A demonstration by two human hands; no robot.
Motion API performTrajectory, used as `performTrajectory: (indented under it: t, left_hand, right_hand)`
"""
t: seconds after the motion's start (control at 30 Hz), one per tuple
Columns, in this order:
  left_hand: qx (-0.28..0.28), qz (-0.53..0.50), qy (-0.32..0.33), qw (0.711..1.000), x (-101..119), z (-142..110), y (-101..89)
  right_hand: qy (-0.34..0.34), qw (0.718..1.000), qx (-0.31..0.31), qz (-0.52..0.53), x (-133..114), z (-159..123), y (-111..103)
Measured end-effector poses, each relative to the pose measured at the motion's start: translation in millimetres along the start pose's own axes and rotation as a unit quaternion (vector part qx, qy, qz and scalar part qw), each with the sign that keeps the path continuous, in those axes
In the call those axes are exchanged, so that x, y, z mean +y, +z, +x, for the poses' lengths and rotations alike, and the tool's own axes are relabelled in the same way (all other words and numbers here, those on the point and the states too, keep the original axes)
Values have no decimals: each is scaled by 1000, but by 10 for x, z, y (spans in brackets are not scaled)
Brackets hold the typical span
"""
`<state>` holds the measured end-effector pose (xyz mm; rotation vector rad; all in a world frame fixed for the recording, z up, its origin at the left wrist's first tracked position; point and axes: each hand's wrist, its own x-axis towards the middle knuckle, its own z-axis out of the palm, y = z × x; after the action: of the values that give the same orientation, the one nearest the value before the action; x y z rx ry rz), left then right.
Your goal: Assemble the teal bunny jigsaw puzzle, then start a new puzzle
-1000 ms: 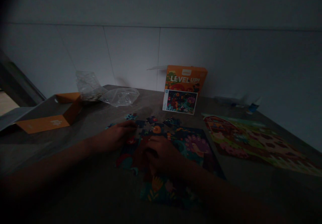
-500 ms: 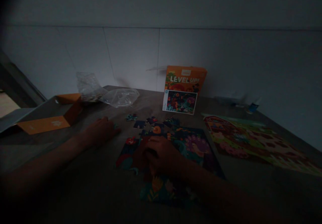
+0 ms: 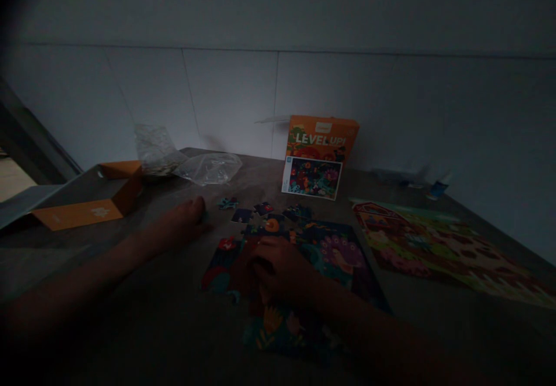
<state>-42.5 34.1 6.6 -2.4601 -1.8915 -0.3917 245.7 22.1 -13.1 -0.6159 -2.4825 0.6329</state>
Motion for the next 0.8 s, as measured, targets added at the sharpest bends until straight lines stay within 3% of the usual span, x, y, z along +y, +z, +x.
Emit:
performTrajectory:
  t: [0.07,0.13,0.27,0.43,0.7,0.8]
  left_hand:
    - [-3,-25,-9,1000,176,-3,-53]
    - [6,-93,55,994,379,-32,-91]
    - [-78,-200,163,963,646,-137,-63]
    - [-108,-225,207,946,652,-199,-14]
    - [-135,-276,183,934,706,-231,-95]
    - [-109,-283,188,934,713,-231,-101]
  right_hand:
    - [1,1000,6,2,-4,2,0]
    - [7,1000,18,12,-6,1,4]
    - [29,999,30,33,15,-9,24]
    - [22,999,26,24,45,-20,30]
    - [19,1000,12,10,45,-7,9]
    - [-3,1000,12,21,59,-10,9]
